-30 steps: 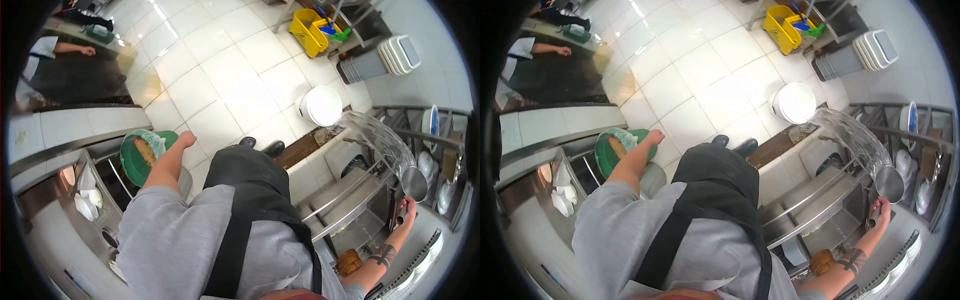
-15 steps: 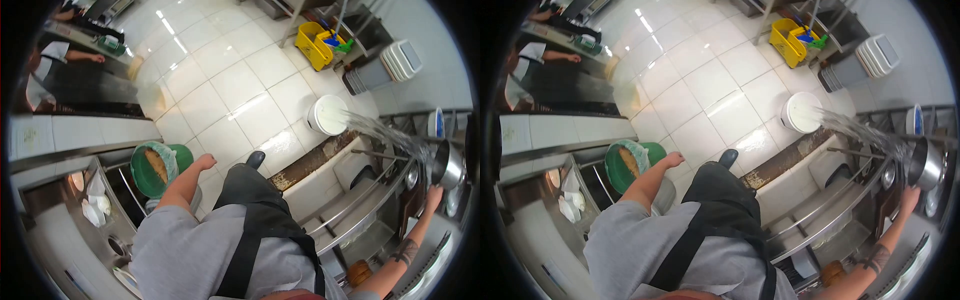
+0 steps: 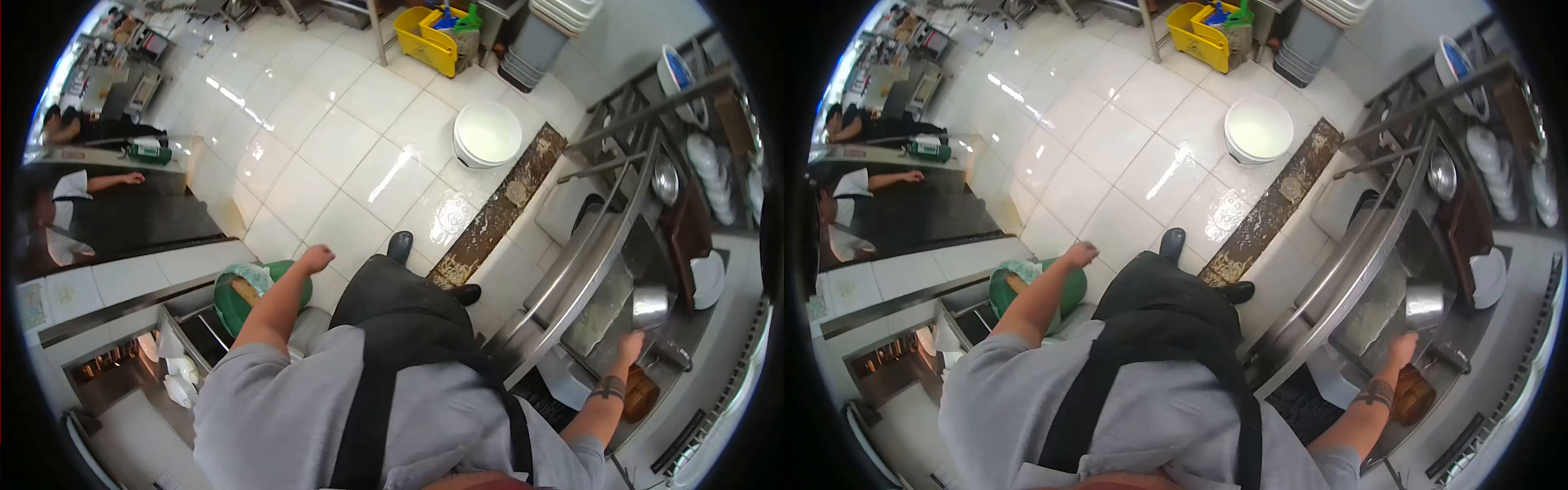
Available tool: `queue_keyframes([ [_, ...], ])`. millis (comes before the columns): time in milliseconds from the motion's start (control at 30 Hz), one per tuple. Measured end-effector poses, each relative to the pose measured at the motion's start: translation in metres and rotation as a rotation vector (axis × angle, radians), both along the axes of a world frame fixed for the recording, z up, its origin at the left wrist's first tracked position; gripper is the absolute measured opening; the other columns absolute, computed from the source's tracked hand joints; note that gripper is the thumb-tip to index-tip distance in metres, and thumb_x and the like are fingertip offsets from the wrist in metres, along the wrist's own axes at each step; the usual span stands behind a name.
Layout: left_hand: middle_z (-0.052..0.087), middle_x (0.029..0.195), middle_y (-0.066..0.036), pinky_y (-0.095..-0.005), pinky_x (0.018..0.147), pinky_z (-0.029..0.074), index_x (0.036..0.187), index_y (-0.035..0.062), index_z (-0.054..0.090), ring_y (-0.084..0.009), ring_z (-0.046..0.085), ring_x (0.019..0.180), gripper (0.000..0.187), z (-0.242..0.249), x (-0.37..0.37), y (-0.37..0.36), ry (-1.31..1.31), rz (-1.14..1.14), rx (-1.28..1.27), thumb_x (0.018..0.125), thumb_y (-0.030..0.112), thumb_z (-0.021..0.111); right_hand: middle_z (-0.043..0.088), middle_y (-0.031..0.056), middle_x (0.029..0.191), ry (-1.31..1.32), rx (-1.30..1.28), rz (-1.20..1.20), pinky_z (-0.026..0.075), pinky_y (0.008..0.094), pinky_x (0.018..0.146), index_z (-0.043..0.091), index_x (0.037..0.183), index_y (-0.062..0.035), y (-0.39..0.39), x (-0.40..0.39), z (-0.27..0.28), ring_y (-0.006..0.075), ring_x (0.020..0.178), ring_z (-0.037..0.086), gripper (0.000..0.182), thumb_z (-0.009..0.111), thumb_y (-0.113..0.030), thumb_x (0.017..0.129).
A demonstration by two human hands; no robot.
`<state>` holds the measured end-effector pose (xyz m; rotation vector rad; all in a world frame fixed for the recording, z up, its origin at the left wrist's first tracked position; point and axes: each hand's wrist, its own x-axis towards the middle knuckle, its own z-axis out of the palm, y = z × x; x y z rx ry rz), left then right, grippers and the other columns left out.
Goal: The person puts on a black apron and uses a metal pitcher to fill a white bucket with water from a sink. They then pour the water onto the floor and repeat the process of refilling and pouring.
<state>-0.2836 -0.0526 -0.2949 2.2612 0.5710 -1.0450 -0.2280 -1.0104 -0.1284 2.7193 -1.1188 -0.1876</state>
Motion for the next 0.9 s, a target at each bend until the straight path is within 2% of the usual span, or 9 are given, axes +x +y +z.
queue_keyframes([
  [67, 0.068, 0.102, -0.021, -0.0422, 0.089, 0.050, 0.098, -0.0006, 0.069, -0.0361, 0.064, 0.099, 0.043, 0.030, -0.025, -0.017, 0.037, -0.193, 0.018, 0.085, 0.039, 0.059, 0.067, 0.0250, 0.103, 0.147, 0.214, -0.299, 0.052, 0.0476, 0.083, 0.064, 0.108, 0.0018, -0.001, -0.010, -0.043, 0.0427, 0.102, 0.063, 0.033, 0.054, -0.017, 0.083],
  [167, 0.069, 0.105, -0.019, -0.0409, 0.090, 0.050, 0.103, -0.0003, 0.069, -0.0359, 0.064, 0.099, 0.046, 0.053, -0.057, -0.032, 0.108, -0.190, -0.014, 0.085, 0.040, 0.060, 0.068, 0.0252, 0.096, 0.854, 0.364, 0.048, 0.053, 0.0455, 0.078, 0.069, 0.096, 0.0025, -0.107, -0.044, -0.218, 0.0398, 0.097, 0.066, 0.029, 0.057, -0.020, 0.083],
  [233, 0.069, 0.105, -0.021, -0.0397, 0.089, 0.050, 0.106, -0.0004, 0.069, -0.0345, 0.065, 0.099, 0.046, 0.078, -0.058, -0.047, 0.143, -0.112, 0.027, 0.084, 0.039, 0.061, 0.068, 0.0207, 0.083, 0.626, 0.302, 0.590, 0.052, 0.0438, 0.076, 0.068, 0.092, 0.0011, -0.100, -0.074, -0.267, 0.0349, 0.080, 0.067, 0.028, 0.062, -0.025, 0.083],
  [300, 0.069, 0.104, -0.021, -0.0394, 0.089, 0.050, 0.107, -0.0004, 0.068, -0.0339, 0.065, 0.098, 0.046, 0.092, -0.049, -0.054, 0.181, -0.121, 0.069, 0.084, 0.039, 0.062, 0.061, 0.0112, 0.069, -0.363, 1.540, -0.643, 0.053, 0.0398, 0.062, 0.066, 0.082, -0.0043, -0.015, -0.059, -0.224, 0.0265, 0.060, 0.059, 0.024, 0.065, -0.028, 0.083],
  [400, 0.069, 0.103, -0.022, -0.0389, 0.088, 0.051, 0.109, -0.0004, 0.068, -0.0327, 0.066, 0.097, 0.045, 0.096, -0.030, -0.066, 0.156, -0.138, 0.113, 0.084, 0.038, 0.063, 0.050, 0.0026, 0.061, -0.643, 1.539, -0.285, 0.046, 0.0340, 0.044, 0.057, 0.074, -0.0118, -0.015, -0.042, -0.338, 0.0200, 0.050, 0.050, 0.019, 0.061, -0.026, 0.085],
  [433, 0.069, 0.103, -0.021, -0.0388, 0.087, 0.051, 0.110, -0.0003, 0.067, -0.0321, 0.066, 0.097, 0.046, 0.094, -0.023, -0.065, 0.114, -0.169, 0.126, 0.084, 0.037, 0.063, 0.050, 0.0026, 0.061, -0.641, 1.553, -0.261, 0.046, 0.0340, 0.044, 0.057, 0.074, -0.0118, -0.007, -0.023, -0.328, 0.0200, 0.050, 0.050, 0.019, 0.061, -0.026, 0.085],
  [500, 0.069, 0.103, -0.021, -0.0388, 0.087, 0.051, 0.110, 0.0002, 0.067, -0.0322, 0.066, 0.096, 0.045, 0.092, -0.003, -0.073, 0.073, -0.134, 0.115, 0.084, 0.037, 0.062, 0.047, -0.0006, 0.058, -0.483, 1.734, -0.939, 0.041, 0.0280, 0.044, 0.046, 0.066, -0.0126, 0.015, -0.010, -0.285, 0.0127, 0.049, 0.047, 0.023, 0.054, -0.016, 0.088],
  [600, 0.069, 0.103, -0.021, -0.0387, 0.087, 0.051, 0.110, 0.0010, 0.067, -0.0324, 0.066, 0.096, 0.044, 0.087, 0.024, -0.089, 0.032, -0.117, 0.058, 0.085, 0.037, 0.061, 0.045, -0.0021, 0.056, -0.599, 2.198, -1.053, 0.039, 0.0264, 0.045, 0.045, 0.065, -0.0136, -0.016, -0.008, -0.283, 0.0102, 0.047, 0.044, 0.025, 0.055, -0.017, 0.087],
  [900, 0.069, 0.106, -0.020, -0.0402, 0.090, 0.050, 0.109, 0.0013, 0.067, -0.0353, 0.064, 0.100, 0.043, 0.047, 0.044, -0.075, -0.094, -0.155, -0.104, 0.086, 0.036, 0.060, 0.039, -0.0041, 0.050, -0.783, 1.872, -0.860, 0.036, 0.0259, 0.041, 0.042, 0.060, -0.0148, 0.049, 0.031, -0.040, 0.0113, 0.044, 0.040, 0.029, 0.054, -0.019, 0.086],
])
